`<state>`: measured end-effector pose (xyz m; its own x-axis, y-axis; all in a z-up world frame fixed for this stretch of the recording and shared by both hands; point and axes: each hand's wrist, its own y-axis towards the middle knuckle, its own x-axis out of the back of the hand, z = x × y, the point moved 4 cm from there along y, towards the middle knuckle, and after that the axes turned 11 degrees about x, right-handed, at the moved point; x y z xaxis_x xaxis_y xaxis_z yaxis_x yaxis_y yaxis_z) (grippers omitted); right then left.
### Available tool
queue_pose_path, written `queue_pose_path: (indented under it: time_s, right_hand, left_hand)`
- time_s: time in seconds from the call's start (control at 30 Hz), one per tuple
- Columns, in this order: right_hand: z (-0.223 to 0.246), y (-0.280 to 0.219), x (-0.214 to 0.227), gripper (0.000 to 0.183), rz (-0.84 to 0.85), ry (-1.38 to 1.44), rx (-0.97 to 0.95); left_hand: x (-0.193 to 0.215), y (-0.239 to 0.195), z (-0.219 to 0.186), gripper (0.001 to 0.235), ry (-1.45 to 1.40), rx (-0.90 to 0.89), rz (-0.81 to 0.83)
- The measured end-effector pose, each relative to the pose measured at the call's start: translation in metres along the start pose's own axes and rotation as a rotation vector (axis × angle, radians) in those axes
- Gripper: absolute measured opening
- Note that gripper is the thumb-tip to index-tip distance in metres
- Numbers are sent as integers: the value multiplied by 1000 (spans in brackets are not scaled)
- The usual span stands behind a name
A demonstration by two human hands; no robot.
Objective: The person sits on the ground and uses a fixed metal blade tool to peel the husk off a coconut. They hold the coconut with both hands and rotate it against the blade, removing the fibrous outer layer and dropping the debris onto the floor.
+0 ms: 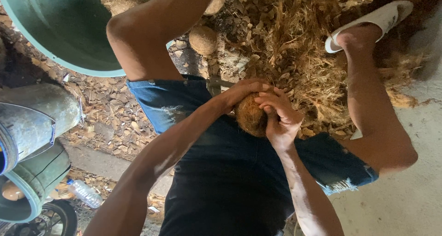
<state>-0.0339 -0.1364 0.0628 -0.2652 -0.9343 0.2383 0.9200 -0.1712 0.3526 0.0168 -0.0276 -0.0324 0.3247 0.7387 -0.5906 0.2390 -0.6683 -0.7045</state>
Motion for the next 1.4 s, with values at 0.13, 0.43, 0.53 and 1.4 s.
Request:
queue_pose_path:
  time_s: [0.13,0.43,0.53,1.4]
  right_hand:
    - [-18,-7,7,38,-152,87,-115]
    - [-19,-5,1,25,-133,181,-162]
    - [-28,-9,6,26,-199,224,-181]
    - [-97,27,92,19,-513,215,-564]
  left_hand:
    - [0,-5,-3,67,19,8,-23]
    - [-3,-19,-9,67,-119,10,-25]
    - [-12,-26,-21,70,9,-12,-10]
    - [3,-2,-12,96,127,186,40]
